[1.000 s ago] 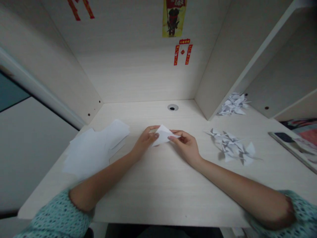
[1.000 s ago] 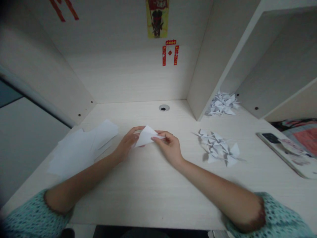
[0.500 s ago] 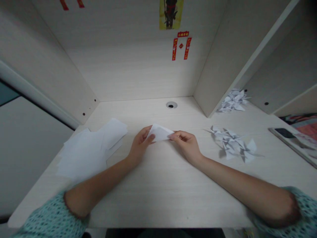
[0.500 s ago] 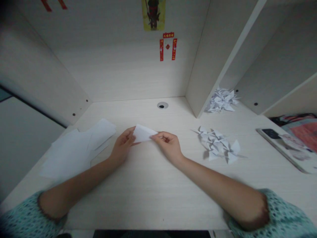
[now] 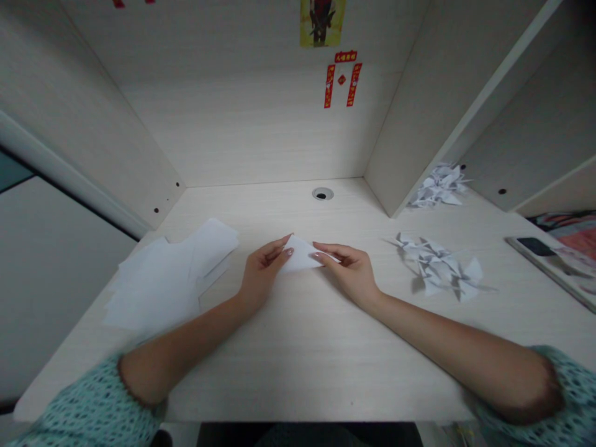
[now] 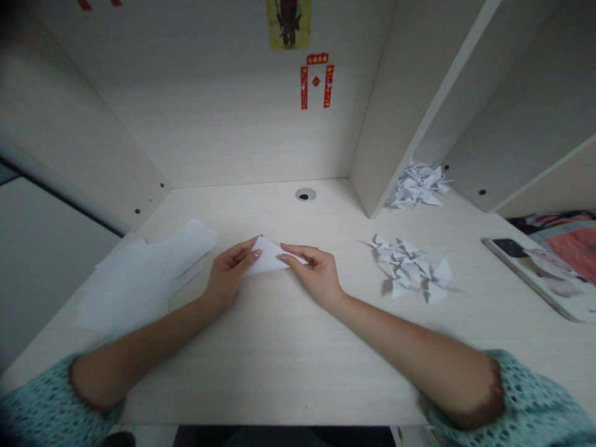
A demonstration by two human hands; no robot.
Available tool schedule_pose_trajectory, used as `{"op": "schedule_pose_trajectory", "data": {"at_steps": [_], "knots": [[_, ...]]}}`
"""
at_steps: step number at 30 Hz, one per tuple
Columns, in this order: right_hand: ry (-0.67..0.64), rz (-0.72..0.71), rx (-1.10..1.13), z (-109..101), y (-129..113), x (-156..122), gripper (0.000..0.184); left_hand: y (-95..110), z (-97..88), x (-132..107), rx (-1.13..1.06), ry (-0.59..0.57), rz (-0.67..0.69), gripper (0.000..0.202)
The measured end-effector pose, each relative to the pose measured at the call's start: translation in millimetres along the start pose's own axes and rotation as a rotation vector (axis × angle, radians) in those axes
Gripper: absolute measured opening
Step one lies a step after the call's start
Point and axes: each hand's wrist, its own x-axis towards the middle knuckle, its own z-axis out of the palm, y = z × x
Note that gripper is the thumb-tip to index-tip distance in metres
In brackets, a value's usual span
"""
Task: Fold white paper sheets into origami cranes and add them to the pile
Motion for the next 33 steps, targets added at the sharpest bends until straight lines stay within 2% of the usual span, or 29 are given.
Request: {"op": "schedule_pose_trajectory", "data": {"at_steps": [5,15,20,26,33], "knots": [[-0.015,-0.025,-0.038,0.3,-0.7,-1.8,0.023,1.7,-0.3,-1.3,0.039,0.008,-0.017,0.062],[-0.015,-0.007,-0.064,0.1,0.8,-1.0,0.019,1.9,-0.9,-3.0,0.297,0.037,0.08,0.045],[-0.036,0.005,-0.058,0.7,-1.4,-1.6,0.021,2.0,-0.3,-4.9,0.298,0.078,0.102,0.042],[-0.054,-0.025,-0.077,0.4,0.4,-2.7,0.027,3.0,1.0,-5.9,0.271,0.096,0.077,0.048],[-0.052,-0.083,-0.124,-0.8,3.7,-2.2,0.02,3.4,0.6,-6.3,0.313,0.081,0.108,0.043]]}}
